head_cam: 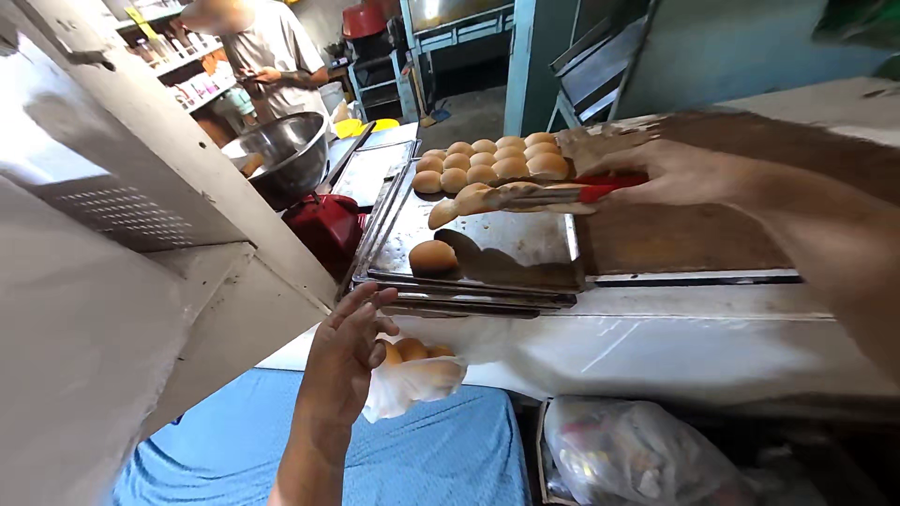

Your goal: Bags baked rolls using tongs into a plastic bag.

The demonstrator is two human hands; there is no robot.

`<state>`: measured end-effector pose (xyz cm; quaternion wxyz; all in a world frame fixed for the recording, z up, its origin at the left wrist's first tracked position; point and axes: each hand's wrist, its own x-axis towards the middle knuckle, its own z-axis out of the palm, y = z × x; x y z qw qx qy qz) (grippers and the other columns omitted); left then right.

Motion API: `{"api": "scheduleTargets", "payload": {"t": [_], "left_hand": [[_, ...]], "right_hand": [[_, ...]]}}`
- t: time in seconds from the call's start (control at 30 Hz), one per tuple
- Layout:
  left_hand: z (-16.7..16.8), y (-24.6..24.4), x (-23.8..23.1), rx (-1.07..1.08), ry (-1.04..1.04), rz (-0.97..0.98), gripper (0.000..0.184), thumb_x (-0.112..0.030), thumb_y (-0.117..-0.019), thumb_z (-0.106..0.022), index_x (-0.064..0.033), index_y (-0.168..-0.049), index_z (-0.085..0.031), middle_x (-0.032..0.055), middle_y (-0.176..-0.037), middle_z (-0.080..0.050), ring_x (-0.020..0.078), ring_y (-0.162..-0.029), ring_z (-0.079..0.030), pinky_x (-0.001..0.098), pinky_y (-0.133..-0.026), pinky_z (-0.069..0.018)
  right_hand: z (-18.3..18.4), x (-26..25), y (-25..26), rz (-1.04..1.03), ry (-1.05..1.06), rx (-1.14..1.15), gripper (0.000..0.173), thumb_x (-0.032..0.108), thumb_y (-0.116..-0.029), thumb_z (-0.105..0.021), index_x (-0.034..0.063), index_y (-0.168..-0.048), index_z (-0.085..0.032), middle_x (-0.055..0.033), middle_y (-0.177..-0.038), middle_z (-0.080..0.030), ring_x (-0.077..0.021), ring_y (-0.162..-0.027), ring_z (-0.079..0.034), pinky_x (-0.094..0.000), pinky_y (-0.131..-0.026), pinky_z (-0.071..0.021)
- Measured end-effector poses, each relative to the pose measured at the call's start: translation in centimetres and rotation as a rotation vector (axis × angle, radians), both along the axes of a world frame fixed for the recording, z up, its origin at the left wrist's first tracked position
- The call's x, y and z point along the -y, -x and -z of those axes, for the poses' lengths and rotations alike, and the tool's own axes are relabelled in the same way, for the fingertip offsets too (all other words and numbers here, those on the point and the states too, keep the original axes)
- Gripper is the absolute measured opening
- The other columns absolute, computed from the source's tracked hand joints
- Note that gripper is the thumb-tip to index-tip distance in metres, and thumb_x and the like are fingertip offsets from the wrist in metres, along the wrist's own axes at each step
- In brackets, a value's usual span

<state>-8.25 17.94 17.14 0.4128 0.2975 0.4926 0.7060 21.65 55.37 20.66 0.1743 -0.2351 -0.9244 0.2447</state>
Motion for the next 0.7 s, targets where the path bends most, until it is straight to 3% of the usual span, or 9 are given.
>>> {"api": "scheduleTargets", "payload": {"t": [0.13, 0.2, 0.3, 0.4, 0.47, 0.5, 0.6, 0.7], "left_hand": [[-1.0, 0.3, 0.3, -0.001, 0.001, -0.024, 0.037, -0.012, -0.1067, -0.038, -0.0008, -0.136, -0.057, 0.0231, -0.126, -0.068, 0.0104, -0.074, -0.069, 0.016, -0.048, -0.0447], [-1.4, 0.6, 0.8, -0.011, -0.01, -0.024, 0.037, -0.014, -0.1055, -0.04, -0.0025, -0.135, -0.059, 0.0228, -0.126, -0.068, 0.0107, -0.075, -0.069, 0.0158, -0.049, -0.0454], [-1.7, 0.8, 1.6, -0.021, -0.029, -0.022, 0.036, -0.014, -0.105, -0.041, -0.0035, -0.133, -0.06, 0.0228, -0.127, -0.068, 0.0108, -0.075, -0.069, 0.0161, -0.049, -0.0461], [-1.8, 0.8, 1.9, -0.018, -0.03, -0.008, 0.036, -0.015, -0.1056, -0.041, -0.0037, -0.133, -0.06, 0.0223, -0.128, -0.067, 0.011, -0.075, -0.07, 0.0163, -0.05, -0.0478], [-2.0, 0.6, 2.0, -0.008, -0.024, 0.009, 0.035, -0.015, -0.1052, -0.042, -0.0043, -0.134, -0.059, 0.0223, -0.129, -0.066, 0.0115, -0.076, -0.07, 0.0164, -0.05, -0.0483], [-2.1, 0.4, 1.9, -0.004, -0.022, 0.013, 0.035, -0.015, -0.1048, -0.043, -0.004, -0.134, -0.06, 0.0225, -0.129, -0.067, 0.0118, -0.076, -0.07, 0.0167, -0.05, -0.0483], [-2.1, -0.2, 1.6, 0.0, -0.027, 0.043, 0.035, -0.015, -0.1047, -0.043, -0.0031, -0.134, -0.059, 0.0227, -0.128, -0.067, 0.0122, -0.076, -0.07, 0.0171, -0.051, -0.0493], [-1.7, -0.7, 1.6, 0.013, -0.054, 0.068, 0.035, -0.017, -0.1043, -0.045, -0.0031, -0.134, -0.06, 0.0236, -0.127, -0.067, 0.0136, -0.077, -0.071, 0.0183, -0.052, -0.0503]], "right_hand": [[-2.4, 1.4, -1.1, -0.013, 0.091, -0.007, 0.03, 0.003, -0.0907, -0.074, 0.0035, -0.121, -0.07, -0.0119, -0.1, -0.072, -0.0203, -0.087, -0.069, -0.0408, -0.084, -0.0574], [-3.9, 1.4, -2.1, -0.039, 0.015, 0.008, 0.034, 0.007, -0.0908, -0.074, 0.0059, -0.124, -0.07, -0.0102, -0.104, -0.073, -0.019, -0.093, -0.07, -0.0401, -0.088, -0.0578], [-7.4, 2.3, -3.9, -0.015, -0.016, -0.015, 0.032, 0.001, -0.0902, -0.071, 0.0051, -0.122, -0.07, -0.0091, -0.1, -0.075, -0.0179, -0.087, -0.072, -0.0379, -0.083, -0.0599], [-11.7, 1.2, -6.0, -0.091, -0.095, 0.047, 0.03, 0.022, -0.0907, -0.074, 0.0145, -0.119, -0.073, 0.0001, -0.092, -0.074, -0.0068, -0.076, -0.069, -0.0256, -0.069, -0.0586], [-15.0, -0.3, -5.9, -0.215, -0.183, 0.145, 0.035, 0.039, -0.0902, -0.074, 0.0203, -0.12, -0.073, 0.0045, -0.09, -0.073, -0.0018, -0.076, -0.067, -0.021, -0.067, -0.0565], [-16.0, -1.3, -5.1, -0.256, -0.211, 0.157, 0.033, 0.038, -0.088, -0.076, 0.0209, -0.116, -0.075, 0.0043, -0.088, -0.074, -0.0025, -0.075, -0.067, -0.0213, -0.065, -0.0567], [-17.4, -2.7, -0.9, -0.338, -0.296, 0.258, 0.022, 0.035, -0.0867, -0.078, 0.0191, -0.102, -0.077, 0.0014, -0.081, -0.071, -0.0105, -0.072, -0.065, -0.0345, -0.068, -0.055], [-16.0, 1.9, 4.1, -0.209, -0.402, 0.386, 0.012, 0.021, -0.0908, -0.078, 0.0097, -0.093, -0.077, -0.006, -0.075, -0.068, -0.0223, -0.072, -0.065, -0.0488, -0.069, -0.0516]]}}
